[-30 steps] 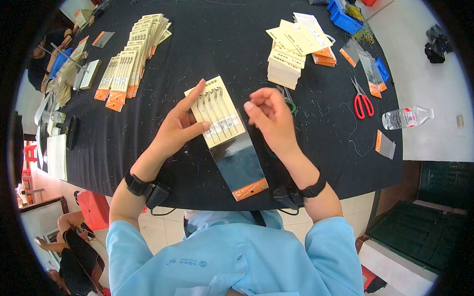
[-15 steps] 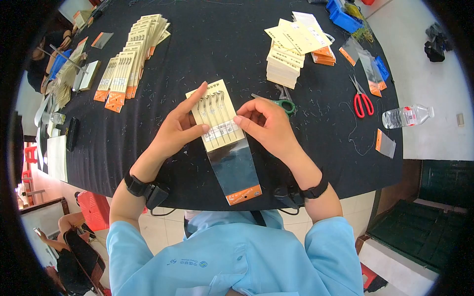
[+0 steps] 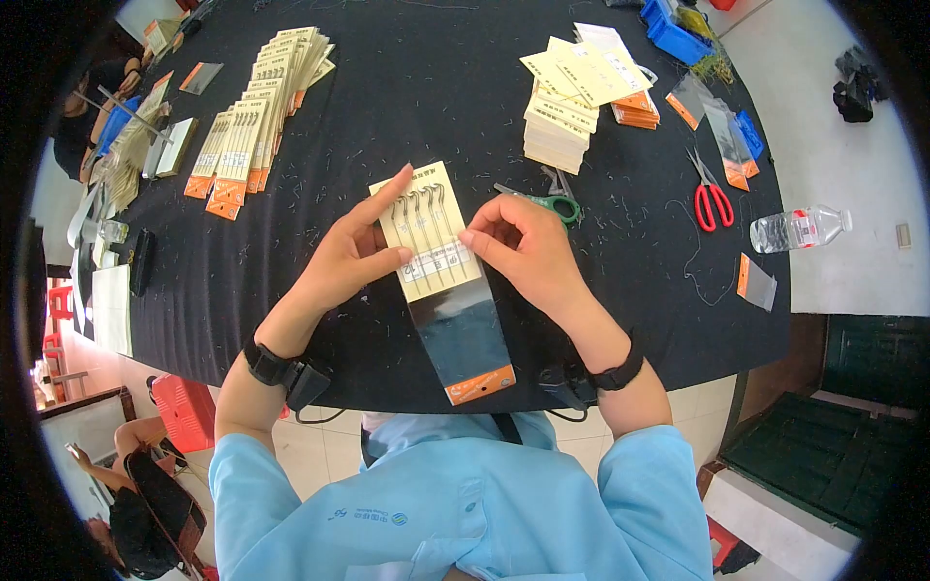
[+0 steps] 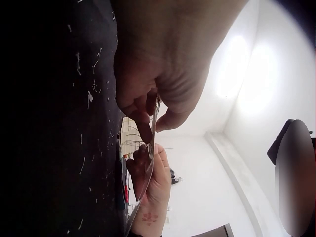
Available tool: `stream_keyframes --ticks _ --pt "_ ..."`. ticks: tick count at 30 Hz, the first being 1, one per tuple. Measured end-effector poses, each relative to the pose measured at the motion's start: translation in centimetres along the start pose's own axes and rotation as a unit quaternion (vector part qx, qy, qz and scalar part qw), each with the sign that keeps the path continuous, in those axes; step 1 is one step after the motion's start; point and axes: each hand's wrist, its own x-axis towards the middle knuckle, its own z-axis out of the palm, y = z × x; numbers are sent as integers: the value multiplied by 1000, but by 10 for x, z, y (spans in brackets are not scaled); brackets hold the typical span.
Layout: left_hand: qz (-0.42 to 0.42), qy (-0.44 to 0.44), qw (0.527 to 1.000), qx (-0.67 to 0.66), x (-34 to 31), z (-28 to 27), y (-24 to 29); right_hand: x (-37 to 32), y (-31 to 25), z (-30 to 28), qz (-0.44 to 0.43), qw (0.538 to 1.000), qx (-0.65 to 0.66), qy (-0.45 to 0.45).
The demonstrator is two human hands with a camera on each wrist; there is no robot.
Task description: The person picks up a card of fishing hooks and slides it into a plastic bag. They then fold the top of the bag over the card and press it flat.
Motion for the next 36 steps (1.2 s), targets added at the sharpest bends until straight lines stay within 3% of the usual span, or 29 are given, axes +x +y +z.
stream_keyframes --ticks 2,11,36 --pt "3 4 1000 -9 1 0 -2 -1 -6 1 -35 997 -63 25" --pt "-23 -20 999 -16 0 2 0 1 1 5 -137 984 -98 52" --pt "-10 -44 998 -42 0 6 -7 3 4 8 -189 977 -90 51"
